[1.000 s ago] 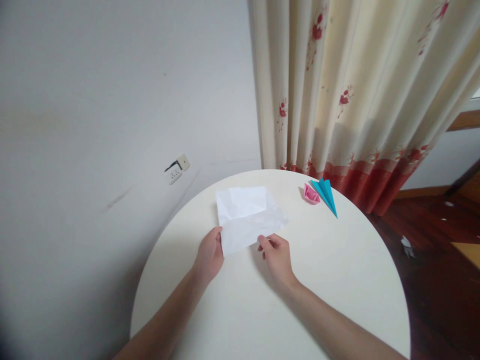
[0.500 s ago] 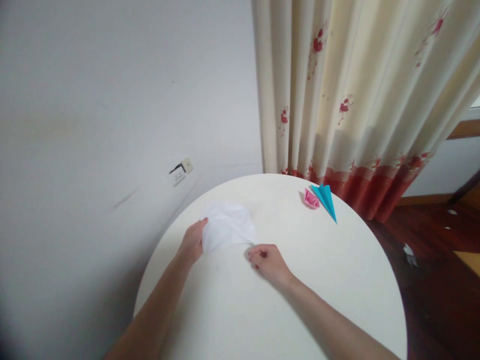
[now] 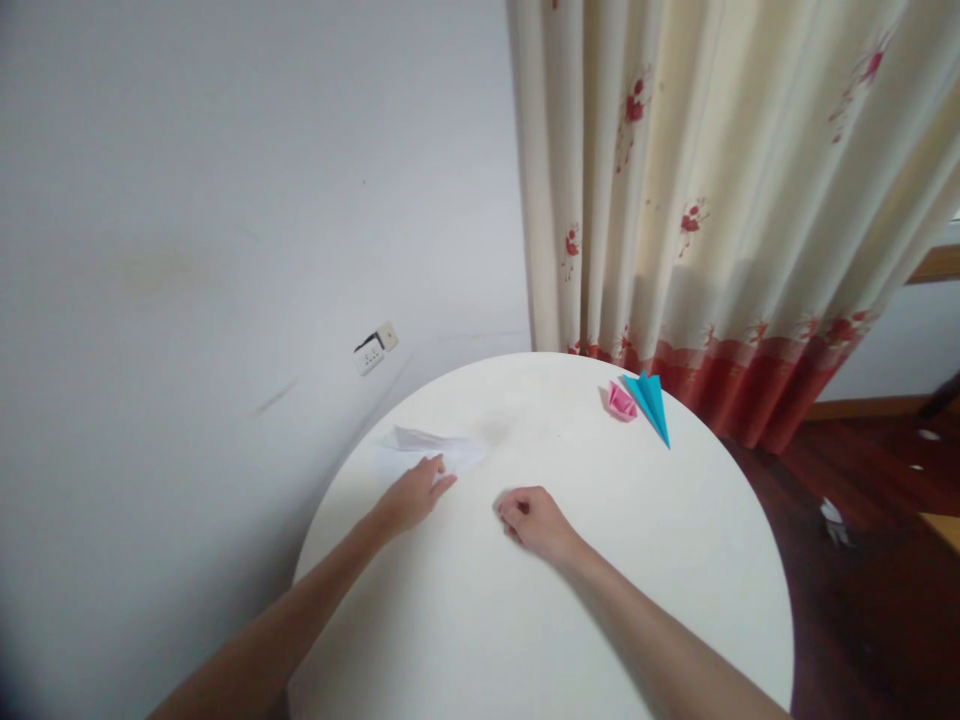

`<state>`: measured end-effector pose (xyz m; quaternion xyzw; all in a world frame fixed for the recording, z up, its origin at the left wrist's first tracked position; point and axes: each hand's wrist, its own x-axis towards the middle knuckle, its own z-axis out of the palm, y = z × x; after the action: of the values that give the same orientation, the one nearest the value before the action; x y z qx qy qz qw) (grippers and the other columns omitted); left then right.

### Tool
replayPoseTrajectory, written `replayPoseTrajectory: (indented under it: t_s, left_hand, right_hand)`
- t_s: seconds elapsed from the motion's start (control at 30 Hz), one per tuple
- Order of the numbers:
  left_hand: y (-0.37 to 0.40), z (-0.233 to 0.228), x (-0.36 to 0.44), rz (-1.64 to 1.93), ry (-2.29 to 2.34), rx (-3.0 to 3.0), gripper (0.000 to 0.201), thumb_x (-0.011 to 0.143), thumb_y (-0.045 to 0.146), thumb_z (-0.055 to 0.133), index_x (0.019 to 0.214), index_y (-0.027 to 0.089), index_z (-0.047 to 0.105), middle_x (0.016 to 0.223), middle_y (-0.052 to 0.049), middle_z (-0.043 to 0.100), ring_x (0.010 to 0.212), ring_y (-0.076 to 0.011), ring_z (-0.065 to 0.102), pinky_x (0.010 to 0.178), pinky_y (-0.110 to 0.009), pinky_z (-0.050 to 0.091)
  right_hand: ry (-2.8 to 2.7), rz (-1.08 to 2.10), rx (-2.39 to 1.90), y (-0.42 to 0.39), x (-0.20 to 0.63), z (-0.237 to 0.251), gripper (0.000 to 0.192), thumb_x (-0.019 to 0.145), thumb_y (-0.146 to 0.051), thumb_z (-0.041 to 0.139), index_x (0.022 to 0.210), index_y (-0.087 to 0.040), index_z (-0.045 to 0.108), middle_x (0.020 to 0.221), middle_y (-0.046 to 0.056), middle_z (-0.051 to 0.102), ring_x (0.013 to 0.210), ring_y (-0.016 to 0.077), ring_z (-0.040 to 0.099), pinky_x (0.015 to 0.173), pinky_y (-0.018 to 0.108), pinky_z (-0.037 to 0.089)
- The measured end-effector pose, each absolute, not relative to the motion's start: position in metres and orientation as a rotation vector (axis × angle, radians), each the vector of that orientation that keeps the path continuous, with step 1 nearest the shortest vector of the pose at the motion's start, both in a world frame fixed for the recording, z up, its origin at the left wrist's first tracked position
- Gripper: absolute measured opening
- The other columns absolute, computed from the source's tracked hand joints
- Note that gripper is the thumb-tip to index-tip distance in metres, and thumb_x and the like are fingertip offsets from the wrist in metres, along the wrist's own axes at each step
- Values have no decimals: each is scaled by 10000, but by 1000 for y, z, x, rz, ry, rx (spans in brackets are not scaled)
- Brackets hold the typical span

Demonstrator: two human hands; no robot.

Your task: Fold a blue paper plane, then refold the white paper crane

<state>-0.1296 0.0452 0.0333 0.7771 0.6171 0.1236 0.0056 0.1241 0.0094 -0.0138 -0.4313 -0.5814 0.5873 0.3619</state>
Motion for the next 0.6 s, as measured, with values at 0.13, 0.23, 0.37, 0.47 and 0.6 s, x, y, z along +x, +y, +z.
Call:
replayPoseTrajectory:
  t_s: [0.13,0.23,0.37,0.47,0.6]
  left_hand:
    - [49,24,-125,376,2027,2346,418,1024,370,278,999,195,657,905,-82,705,884,-210,666,815,-311,475]
    - [64,24,-125,402,2163,2271,414,1001,376,338,1254,166,589,1155,-158,662,1071,-268,631,918,-389,462]
    - [82,5,-122,358,2239,2218,571,959,475,423,1482,247,428,1523,-187,407,1415,-402,347,1092,-594,304]
    - [89,-8,-127,226,2179,2235,594,956,552,379,1510,336,381,1614,-116,281,1485,-421,192,1132,-665,183]
    - [98,-11,-144,159,2107,2288,624,940,613,363,1515,371,355,1640,-78,215,1494,-427,149,1146,-656,164]
  right_hand:
    - [-1530,1516,-1080,9,125,-12,348,748,-500,614,631,-176,563,521,-16,529,447,88,448,423,215,302]
    - [-1534,1502,-1073,10,126,-13,346,763,-485,598,613,-181,531,538,-13,532,453,89,472,414,206,302]
    - [-1525,1459,-1091,10,125,-15,332,774,-488,571,663,-176,559,593,1,570,459,100,521,409,206,340]
    - [-1526,1393,-1126,12,121,-19,317,805,-457,526,733,-164,622,640,26,622,460,116,555,413,220,379]
    - [-1520,1145,-1208,27,129,-17,252,816,-342,514,813,-168,697,708,52,681,545,150,592,522,271,467]
